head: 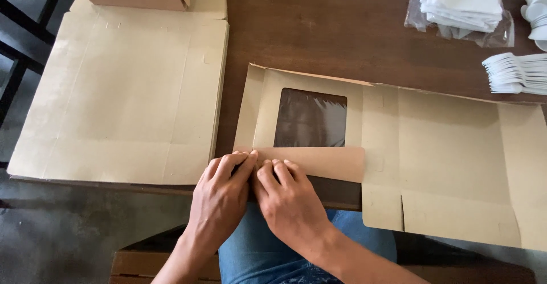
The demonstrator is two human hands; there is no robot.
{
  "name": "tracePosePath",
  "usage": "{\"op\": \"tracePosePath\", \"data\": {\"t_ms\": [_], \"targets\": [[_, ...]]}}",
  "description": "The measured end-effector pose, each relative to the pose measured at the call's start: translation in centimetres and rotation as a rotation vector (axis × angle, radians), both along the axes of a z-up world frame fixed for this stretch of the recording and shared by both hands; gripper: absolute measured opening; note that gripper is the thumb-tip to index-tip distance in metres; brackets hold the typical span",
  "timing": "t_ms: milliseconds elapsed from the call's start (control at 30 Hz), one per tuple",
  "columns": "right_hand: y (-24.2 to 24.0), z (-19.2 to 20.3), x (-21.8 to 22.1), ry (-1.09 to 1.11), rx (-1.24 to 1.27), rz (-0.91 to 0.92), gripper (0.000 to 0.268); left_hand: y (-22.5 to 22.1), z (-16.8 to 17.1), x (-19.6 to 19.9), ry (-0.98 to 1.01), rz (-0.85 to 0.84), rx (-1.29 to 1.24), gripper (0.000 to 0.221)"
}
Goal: The person folds and presses the flaps of a flat-packed cardboard box with a clear window, working on a wooden table. They fold each side panel and tab in sequence, pressing the creases to form the box shape.
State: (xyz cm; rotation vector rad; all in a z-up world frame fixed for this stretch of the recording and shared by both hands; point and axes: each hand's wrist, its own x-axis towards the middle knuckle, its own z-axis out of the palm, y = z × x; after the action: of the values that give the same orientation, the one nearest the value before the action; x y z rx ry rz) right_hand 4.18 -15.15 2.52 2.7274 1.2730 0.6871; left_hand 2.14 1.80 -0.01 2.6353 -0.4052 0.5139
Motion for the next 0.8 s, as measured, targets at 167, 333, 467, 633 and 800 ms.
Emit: {"op": "tracePosePath", "data": {"t_ms": [167, 333, 467, 633, 800], "targets": [[0.1, 0.0, 0.0, 0.015, 0.019, 0.002, 0.028, -0.1, 0.1, 0.0, -0.014, 0.023, 0.026, 0.035], [-0.2, 0.1, 0.0, 0.047, 0.034, 0.016, 0.027, -0.1, 0.3, 0.0, -0.002, 0.014, 0.027, 0.035], [-1.1, 0.6, -0.1, 0.064, 0.06, 0.021, 0.036, 0.0, 0.1, -0.1, 0.06, 0.033, 0.027, 0.042], [-2.7, 0.9, -0.1, 0.075, 0.099, 0.017, 0.033, 0.0, 0.0, -0.1, 0.046, 0.029, 0.073, 0.059], [-5.1, 0.6, -0.2, 0.105, 0.081, 0.012, 0.037, 0.0, -0.1, -0.1, 0.029, 0.034, 0.088, 0.057]]}}
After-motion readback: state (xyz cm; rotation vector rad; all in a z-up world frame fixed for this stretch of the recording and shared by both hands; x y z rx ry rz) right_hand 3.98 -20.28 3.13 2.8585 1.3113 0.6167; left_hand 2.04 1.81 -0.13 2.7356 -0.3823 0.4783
